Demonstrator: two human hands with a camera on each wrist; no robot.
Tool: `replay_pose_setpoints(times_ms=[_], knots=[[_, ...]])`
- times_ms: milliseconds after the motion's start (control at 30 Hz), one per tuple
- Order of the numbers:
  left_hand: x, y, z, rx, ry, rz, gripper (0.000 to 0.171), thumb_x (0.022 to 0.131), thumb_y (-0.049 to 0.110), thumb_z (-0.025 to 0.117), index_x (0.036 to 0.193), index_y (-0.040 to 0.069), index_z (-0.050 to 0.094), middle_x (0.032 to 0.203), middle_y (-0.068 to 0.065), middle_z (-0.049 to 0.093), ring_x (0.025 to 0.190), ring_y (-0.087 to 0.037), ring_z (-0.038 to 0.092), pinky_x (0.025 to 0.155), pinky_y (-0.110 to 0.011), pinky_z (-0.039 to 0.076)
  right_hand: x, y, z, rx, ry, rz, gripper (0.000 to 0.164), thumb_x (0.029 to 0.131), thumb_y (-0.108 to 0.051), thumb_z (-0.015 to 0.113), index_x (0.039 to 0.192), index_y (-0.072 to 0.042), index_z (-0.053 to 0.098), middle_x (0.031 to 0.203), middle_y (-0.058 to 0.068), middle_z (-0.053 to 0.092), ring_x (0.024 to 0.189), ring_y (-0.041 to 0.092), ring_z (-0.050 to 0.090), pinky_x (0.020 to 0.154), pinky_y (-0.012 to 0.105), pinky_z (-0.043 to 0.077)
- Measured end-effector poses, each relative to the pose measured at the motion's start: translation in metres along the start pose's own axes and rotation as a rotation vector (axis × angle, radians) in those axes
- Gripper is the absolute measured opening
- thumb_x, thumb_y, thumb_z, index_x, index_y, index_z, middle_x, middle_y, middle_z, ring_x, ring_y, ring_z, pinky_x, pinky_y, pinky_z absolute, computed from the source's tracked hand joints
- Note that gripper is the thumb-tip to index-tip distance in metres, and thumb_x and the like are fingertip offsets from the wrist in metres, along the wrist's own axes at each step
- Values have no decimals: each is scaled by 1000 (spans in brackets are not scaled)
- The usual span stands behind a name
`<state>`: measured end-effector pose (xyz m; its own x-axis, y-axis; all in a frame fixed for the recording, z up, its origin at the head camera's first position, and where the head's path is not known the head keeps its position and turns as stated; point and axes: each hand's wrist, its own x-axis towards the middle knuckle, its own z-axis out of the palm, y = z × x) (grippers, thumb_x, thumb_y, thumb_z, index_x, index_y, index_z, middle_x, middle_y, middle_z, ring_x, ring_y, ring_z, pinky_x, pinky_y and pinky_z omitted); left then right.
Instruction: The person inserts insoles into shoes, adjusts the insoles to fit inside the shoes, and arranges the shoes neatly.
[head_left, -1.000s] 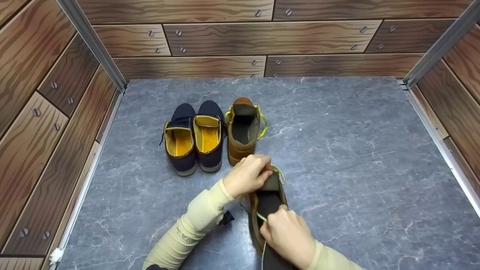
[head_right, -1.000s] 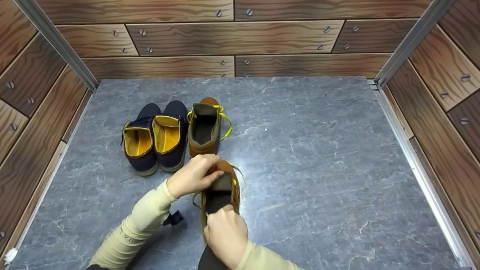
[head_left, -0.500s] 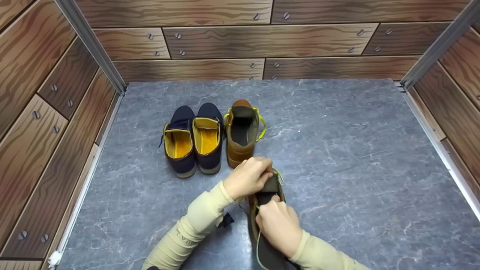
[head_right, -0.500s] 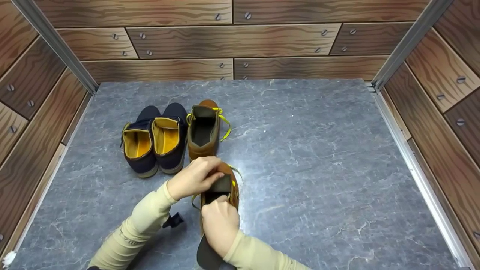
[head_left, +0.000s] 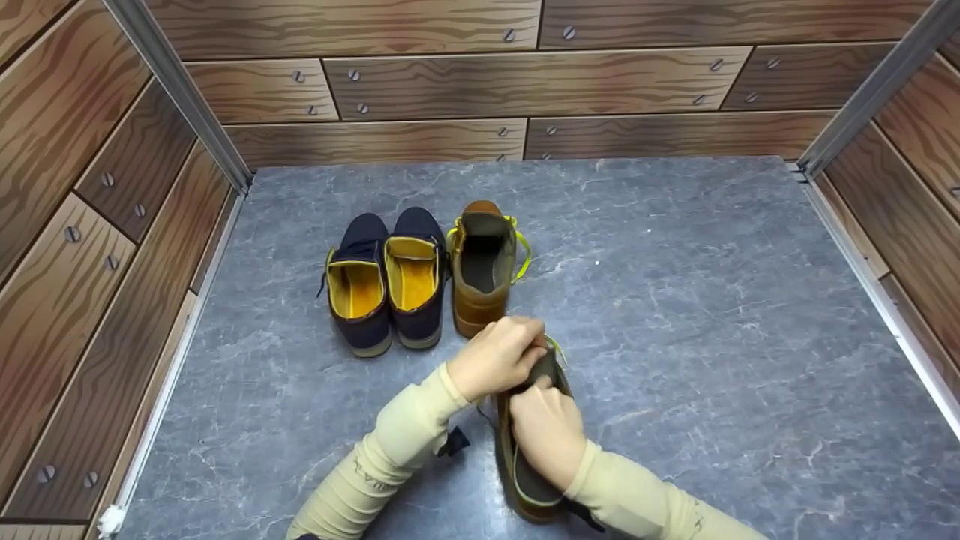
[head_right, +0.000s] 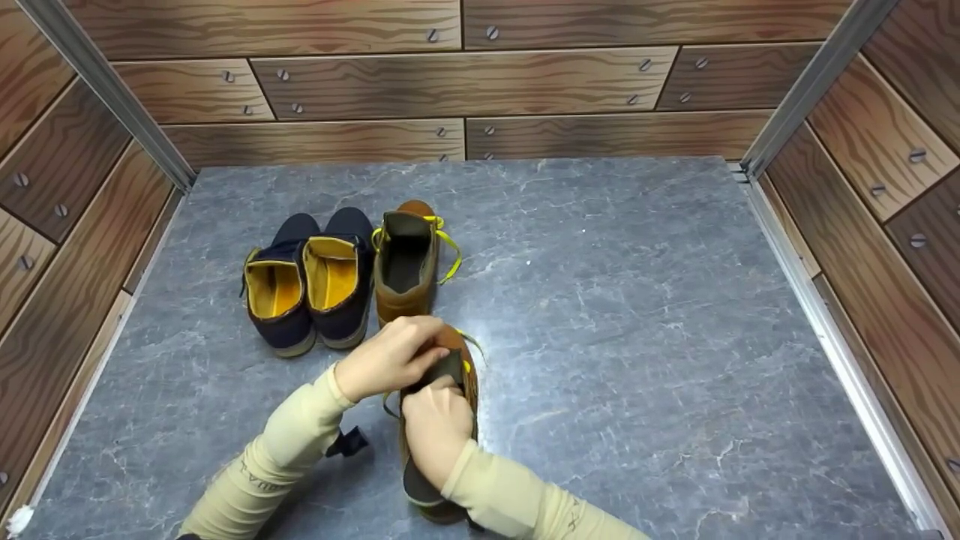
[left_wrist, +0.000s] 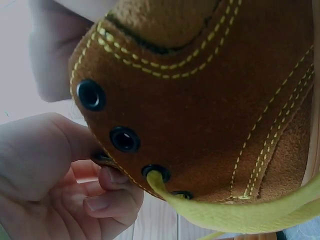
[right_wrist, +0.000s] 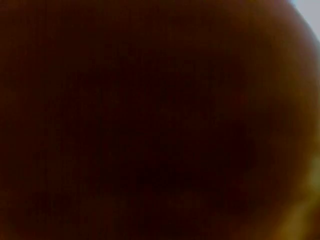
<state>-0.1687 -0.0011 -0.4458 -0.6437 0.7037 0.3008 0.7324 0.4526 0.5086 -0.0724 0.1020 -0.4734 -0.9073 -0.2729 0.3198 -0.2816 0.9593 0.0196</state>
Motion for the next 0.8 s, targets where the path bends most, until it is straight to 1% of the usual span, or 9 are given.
replay_pose_setpoints(times_ms=[100,233,367,467,633,800], knots=[[0,0,0,-3,-6,-1,5,90,5,66,86,6,64,85,-4,67,77,-19,67,68,-31,54,-1,-1,7,-13,29,5,13,73,1,66,61,1,63,65,17,51,45,30,58,38,41,47],[0,2,-1,1,-13,-6,4,90,6,66,86,6,64,84,-5,67,76,-19,67,67,-31,54,-6,-1,18,-5,43,15,14,73,0,66,60,1,62,64,17,50,46,30,58,38,40,47],[0,3,-2,8,-13,-5,5,90,7,66,86,7,64,84,-4,67,75,-19,66,64,-30,53,-9,0,30,-56,94,1,16,74,-3,66,59,-1,60,61,15,50,45,27,57,38,37,48],[0,4,-2,7,-9,-2,6,91,7,66,85,7,63,84,-4,67,74,-19,66,64,-30,53,-9,0,34,-75,127,5,17,75,-4,67,60,-1,60,60,15,51,45,27,57,38,36,48],[0,3,-2,2,-9,-12,5,91,7,66,86,7,63,85,-4,68,75,-19,66,64,-30,54,-9,1,35,-45,119,24,17,75,-5,68,61,-2,61,61,16,52,48,28,58,39,38,49],[0,2,-1,0,-11,-17,5,91,7,66,87,7,63,85,-4,68,75,-19,66,65,-31,54,-7,1,37,-70,118,4,18,75,-6,69,60,-2,60,60,15,51,47,27,57,38,37,49]])
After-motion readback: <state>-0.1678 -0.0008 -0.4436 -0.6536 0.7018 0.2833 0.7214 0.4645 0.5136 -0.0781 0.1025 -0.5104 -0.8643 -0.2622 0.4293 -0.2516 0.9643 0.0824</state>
